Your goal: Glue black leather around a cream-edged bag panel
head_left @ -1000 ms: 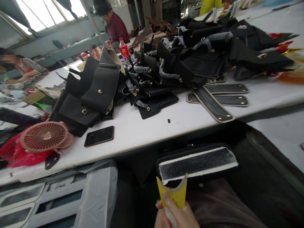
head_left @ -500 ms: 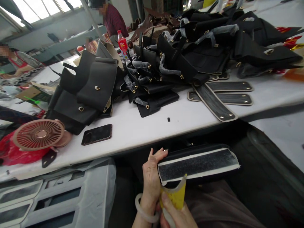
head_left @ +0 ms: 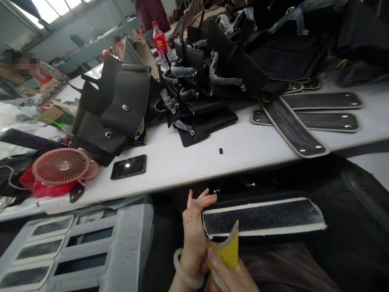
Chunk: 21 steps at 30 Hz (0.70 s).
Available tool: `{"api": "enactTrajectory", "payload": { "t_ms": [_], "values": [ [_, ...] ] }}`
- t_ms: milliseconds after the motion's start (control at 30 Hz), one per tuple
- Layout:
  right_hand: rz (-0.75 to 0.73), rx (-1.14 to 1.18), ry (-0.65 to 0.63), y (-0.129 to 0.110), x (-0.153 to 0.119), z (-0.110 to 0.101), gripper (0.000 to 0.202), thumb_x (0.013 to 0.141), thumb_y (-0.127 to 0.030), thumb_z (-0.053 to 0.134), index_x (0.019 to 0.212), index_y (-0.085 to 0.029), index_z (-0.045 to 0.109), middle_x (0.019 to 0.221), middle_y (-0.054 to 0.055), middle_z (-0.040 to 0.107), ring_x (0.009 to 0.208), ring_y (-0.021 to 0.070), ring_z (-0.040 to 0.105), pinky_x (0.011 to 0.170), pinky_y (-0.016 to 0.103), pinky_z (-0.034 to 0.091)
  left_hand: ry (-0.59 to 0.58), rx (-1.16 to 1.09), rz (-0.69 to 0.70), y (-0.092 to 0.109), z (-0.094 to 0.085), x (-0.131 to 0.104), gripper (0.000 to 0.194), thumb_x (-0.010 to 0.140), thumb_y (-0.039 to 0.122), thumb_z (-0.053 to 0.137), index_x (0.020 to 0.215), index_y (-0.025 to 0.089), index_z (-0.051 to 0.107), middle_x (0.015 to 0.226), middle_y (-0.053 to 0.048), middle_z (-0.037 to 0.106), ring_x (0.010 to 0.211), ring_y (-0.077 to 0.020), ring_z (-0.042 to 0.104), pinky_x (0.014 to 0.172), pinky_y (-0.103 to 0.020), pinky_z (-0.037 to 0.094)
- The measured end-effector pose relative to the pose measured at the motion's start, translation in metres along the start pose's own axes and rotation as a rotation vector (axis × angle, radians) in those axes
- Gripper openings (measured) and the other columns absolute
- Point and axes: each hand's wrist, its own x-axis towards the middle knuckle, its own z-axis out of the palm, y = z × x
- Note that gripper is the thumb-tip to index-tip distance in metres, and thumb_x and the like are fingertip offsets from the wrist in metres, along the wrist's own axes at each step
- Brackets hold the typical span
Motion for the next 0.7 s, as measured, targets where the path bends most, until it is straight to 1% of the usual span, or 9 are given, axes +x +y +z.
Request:
{"api": "enactTrajectory", "payload": {
  "t_ms": [100,200,300,367,433,533,633,700],
  "values": [
    [-0.015,-0.075,-0.042,-0.002,0.001,-0.008,0.08,0.066,-0.089,0.045,0.069,-0.012,0.065,0.042,-0.002,0.042,0.041,0.0091,0.037,0.048,0.024,0.031,0.022,0.009,-0.01,0.002,0.001,-0.001,0.055,0.102,0.037,0.023,0.091,0.029,0.076,0.096,0.002,0.076,0.112,-0.0207,0.062,0.12,-0.047,0.007],
    [-0.03,-0.14,-0.076,-0.005,0.003,-0.014,0.084,0.068,-0.09,0.04,0.073,-0.011,0.067,0.043,-0.002,0.042,0.041,0.0091,0.037,0.049,0.024,0.033,0.039,0.015,-0.023,0.004,0.003,-0.001,0.055,0.101,0.038,0.023,0.088,0.028,0.076,0.095,0.001,0.076,0.112,-0.0216,0.063,0.119,-0.048,0.007],
    [-0.026,-0.173,-0.093,-0.009,0.005,-0.018,0.085,0.066,-0.091,0.04,0.073,-0.011,0.068,0.045,-0.002,0.043,0.043,0.0093,0.04,0.048,0.023,0.033,0.061,0.0,-0.03,0.005,0.005,0.001,0.054,0.1,0.039,0.026,0.084,0.026,0.075,0.093,0.0,0.076,0.11,-0.023,0.064,0.119,-0.05,0.006],
    [-0.002,-0.175,-0.112,-0.01,0.007,-0.021,0.083,0.066,-0.09,0.041,0.071,-0.012,0.067,0.043,-0.002,0.042,0.041,0.0088,0.038,0.046,0.023,0.031,0.084,-0.008,-0.04,0.005,0.007,0.001,0.054,0.1,0.04,0.027,0.08,0.025,0.075,0.091,0.0,0.076,0.109,-0.0233,0.064,0.119,-0.05,0.007],
    [0.025,-0.167,-0.131,-0.01,0.009,-0.022,0.08,0.067,-0.09,0.042,0.067,-0.013,0.065,0.04,-0.003,0.04,0.038,0.0081,0.035,0.045,0.023,0.029,0.1,0.003,-0.049,0.004,0.009,0.001,0.055,0.101,0.039,0.026,0.078,0.025,0.074,0.088,0.0,0.076,0.108,-0.0233,0.065,0.119,-0.05,0.009],
    [0.041,-0.142,-0.132,-0.006,0.011,-0.024,0.077,0.065,-0.09,0.043,0.061,-0.015,0.061,0.038,-0.003,0.039,0.037,0.008,0.034,0.044,0.023,0.03,0.105,0.056,-0.053,0.002,0.01,0.0,0.051,0.1,0.039,0.029,0.08,0.025,0.074,0.087,-0.001,0.076,0.106,-0.0236,0.066,0.118,-0.051,0.01],
    [0.061,-0.141,-0.137,-0.003,0.014,-0.022,0.076,0.066,-0.09,0.042,0.049,-0.017,0.051,0.036,-0.003,0.037,0.036,0.0071,0.034,0.043,0.022,0.031,0.112,0.142,-0.055,0.004,0.01,0.002,0.043,0.098,0.039,0.038,0.079,0.025,0.074,0.085,-0.001,0.076,0.1,-0.0233,0.068,0.118,-0.051,0.013],
    [0.087,-0.136,-0.149,-0.004,0.015,-0.02,0.075,0.065,-0.091,0.041,0.046,-0.019,0.045,0.036,-0.003,0.036,0.034,0.0066,0.035,0.04,0.021,0.029,0.117,0.178,-0.061,0.007,0.01,0.004,0.038,0.096,0.04,0.044,0.077,0.025,0.074,0.082,-0.001,0.076,0.092,-0.0225,0.07,0.117,-0.05,0.016]
  ]
}}
